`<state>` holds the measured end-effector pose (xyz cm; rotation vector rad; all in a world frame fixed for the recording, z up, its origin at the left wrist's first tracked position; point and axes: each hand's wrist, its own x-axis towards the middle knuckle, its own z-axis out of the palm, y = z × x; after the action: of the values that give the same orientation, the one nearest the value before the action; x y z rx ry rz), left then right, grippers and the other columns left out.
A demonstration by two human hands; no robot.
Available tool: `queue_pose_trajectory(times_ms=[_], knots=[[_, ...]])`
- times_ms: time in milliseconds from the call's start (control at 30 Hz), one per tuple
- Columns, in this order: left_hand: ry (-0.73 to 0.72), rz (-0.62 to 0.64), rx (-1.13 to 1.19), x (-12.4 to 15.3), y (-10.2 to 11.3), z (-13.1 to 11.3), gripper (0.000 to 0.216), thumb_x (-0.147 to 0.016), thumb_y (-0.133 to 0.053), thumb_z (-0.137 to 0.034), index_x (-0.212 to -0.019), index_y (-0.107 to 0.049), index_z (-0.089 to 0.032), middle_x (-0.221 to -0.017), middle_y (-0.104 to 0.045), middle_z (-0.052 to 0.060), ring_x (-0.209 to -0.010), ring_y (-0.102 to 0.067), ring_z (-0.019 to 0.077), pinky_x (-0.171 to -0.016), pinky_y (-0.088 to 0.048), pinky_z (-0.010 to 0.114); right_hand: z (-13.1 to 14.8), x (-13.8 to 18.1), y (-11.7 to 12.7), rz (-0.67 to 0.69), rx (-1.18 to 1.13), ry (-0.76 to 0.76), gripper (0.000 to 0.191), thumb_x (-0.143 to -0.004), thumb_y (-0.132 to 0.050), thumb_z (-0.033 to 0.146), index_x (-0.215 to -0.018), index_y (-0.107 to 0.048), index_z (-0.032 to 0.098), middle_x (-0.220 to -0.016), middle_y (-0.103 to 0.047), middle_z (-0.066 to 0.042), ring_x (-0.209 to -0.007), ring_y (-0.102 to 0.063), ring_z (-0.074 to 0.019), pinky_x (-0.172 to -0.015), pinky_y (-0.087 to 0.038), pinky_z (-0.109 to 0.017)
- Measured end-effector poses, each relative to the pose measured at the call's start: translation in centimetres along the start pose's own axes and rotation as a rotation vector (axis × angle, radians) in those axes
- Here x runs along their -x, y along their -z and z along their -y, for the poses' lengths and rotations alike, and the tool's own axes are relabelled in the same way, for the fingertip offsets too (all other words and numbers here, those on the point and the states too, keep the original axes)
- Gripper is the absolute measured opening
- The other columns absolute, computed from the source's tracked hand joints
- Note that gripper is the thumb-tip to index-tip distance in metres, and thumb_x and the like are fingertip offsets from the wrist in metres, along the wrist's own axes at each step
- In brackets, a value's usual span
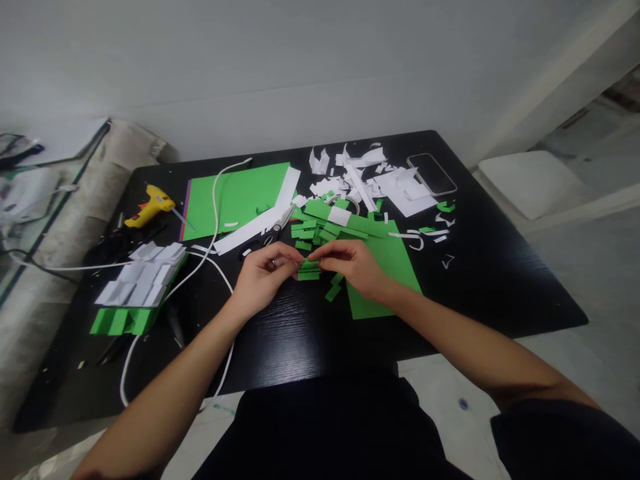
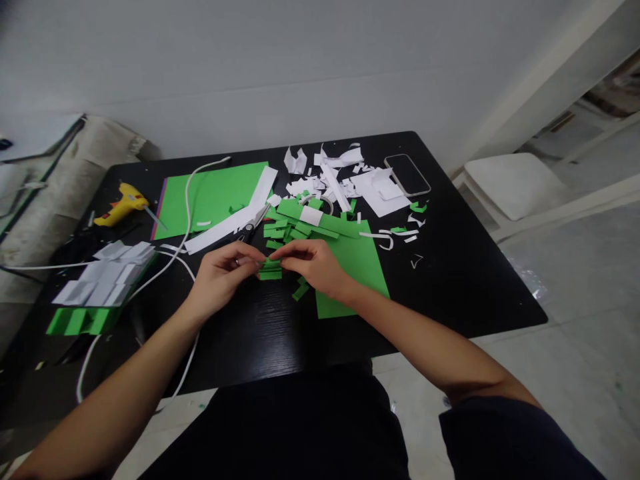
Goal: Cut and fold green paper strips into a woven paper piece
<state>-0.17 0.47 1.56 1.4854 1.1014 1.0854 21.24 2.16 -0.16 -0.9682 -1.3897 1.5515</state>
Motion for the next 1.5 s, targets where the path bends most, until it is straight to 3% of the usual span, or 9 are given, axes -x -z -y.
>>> queue_pose_trajectory(times_ms=[133, 333, 533, 700, 1033, 1267, 1500], knots=[[-0.016, -0.014, -0.037, 0.12, 0.01, 0.2, 0.008, -0.083, -0.072, -0.019, -0.085, -0.079, -0.02, -0.068, -0.074, 0.0, -0.061, -0.068, 0.0148, -0.058, -0.051, 0.026, 0.01, 0.03, 0.03, 0.007, -0.063, -0.006, 0.012, -0.084, -0.078, 0.031, -0.091, -0.084, 0.024, -0.088, -0.079, -0.002, -0.083, -0.072, -0.0186, -0.084, -0.063, -0.038], [-0.038, -0.001, -0.121, 0.45, 0.12, 0.13, 0.013, -0.087, -0.067, -0.021, -0.089, -0.08, -0.019, -0.078, -0.076, 0.003, -0.067, -0.068, 0.0159, -0.061, -0.052, 0.027, -0.06, 0.03, -0.23, -0.037, -0.001, 0.007, 0.02, -0.076, -0.091, 0.033, -0.088, -0.08, 0.021, -0.09, -0.079, -0.003, -0.085, -0.073, -0.0184, -0.087, -0.062, -0.038], [-0.016, -0.035, -0.039, 0.3, -0.28, 0.17, 0.012, -0.084, -0.078, -0.024, -0.094, -0.075, -0.019, -0.077, -0.074, 0.001, -0.07, -0.069, 0.0143, -0.068, -0.057, 0.026, -0.23, 0.24, -0.57, -0.068, 0.047, 0.059, 0.021, -0.077, -0.089, 0.035, -0.087, -0.076, 0.022, -0.089, -0.079, -0.003, -0.085, -0.074, -0.0196, -0.09, -0.064, -0.041], [0.058, 0.054, -0.141, 0.14, -0.13, 0.47, 0.013, -0.09, -0.076, -0.031, -0.093, -0.077, -0.018, -0.071, -0.074, 0.002, -0.064, -0.069, 0.014, -0.061, -0.055, 0.025, -0.48, 0.43, -0.72, -0.077, 0.079, 0.088, 0.018, -0.08, -0.086, 0.034, -0.088, -0.076, 0.021, -0.089, -0.078, -0.003, -0.084, -0.074, -0.0191, -0.086, -0.064, -0.039], [0.033, 0.021, -0.134, 0.17, -0.2, 0.4, 0.012, -0.087, -0.079, -0.029, -0.089, -0.079, -0.018, -0.071, -0.075, 0.001, -0.062, -0.066, 0.0128, -0.059, -0.054, 0.023, -0.48, 0.27, -0.5, -0.024, 0.099, 0.061, 0.019, -0.082, -0.086, 0.035, -0.091, -0.078, 0.021, -0.091, -0.079, -0.004, -0.086, -0.075, -0.0196, -0.087, -0.064, -0.039], [0.044, 0.024, -0.1, 0.03, -0.03, 0.51, 0.01, -0.086, -0.079, -0.029, -0.088, -0.079, -0.019, -0.071, -0.076, 0.002, -0.062, -0.068, 0.0136, -0.058, -0.054, 0.024, -0.27, 0.3, -0.61, -0.027, 0.036, 0.024, 0.025, -0.079, -0.09, 0.04, -0.09, -0.08, 0.02, -0.087, -0.078, -0.004, -0.081, -0.075, -0.0195, -0.076, -0.065, -0.038], [0.038, 0.019, -0.118, 0.1, -0.01, 0.36, 0.008, -0.085, -0.08, -0.026, -0.088, -0.079, -0.019, -0.071, -0.076, 0.002, -0.061, -0.068, 0.0132, -0.058, -0.055, 0.024, -0.07, 0.47, -0.58, -0.035, 0.125, 0.053, 0.019, -0.084, -0.085, 0.038, -0.093, -0.079, 0.022, -0.093, -0.08, -0.004, -0.086, -0.075, -0.0203, -0.088, -0.064, -0.04]])
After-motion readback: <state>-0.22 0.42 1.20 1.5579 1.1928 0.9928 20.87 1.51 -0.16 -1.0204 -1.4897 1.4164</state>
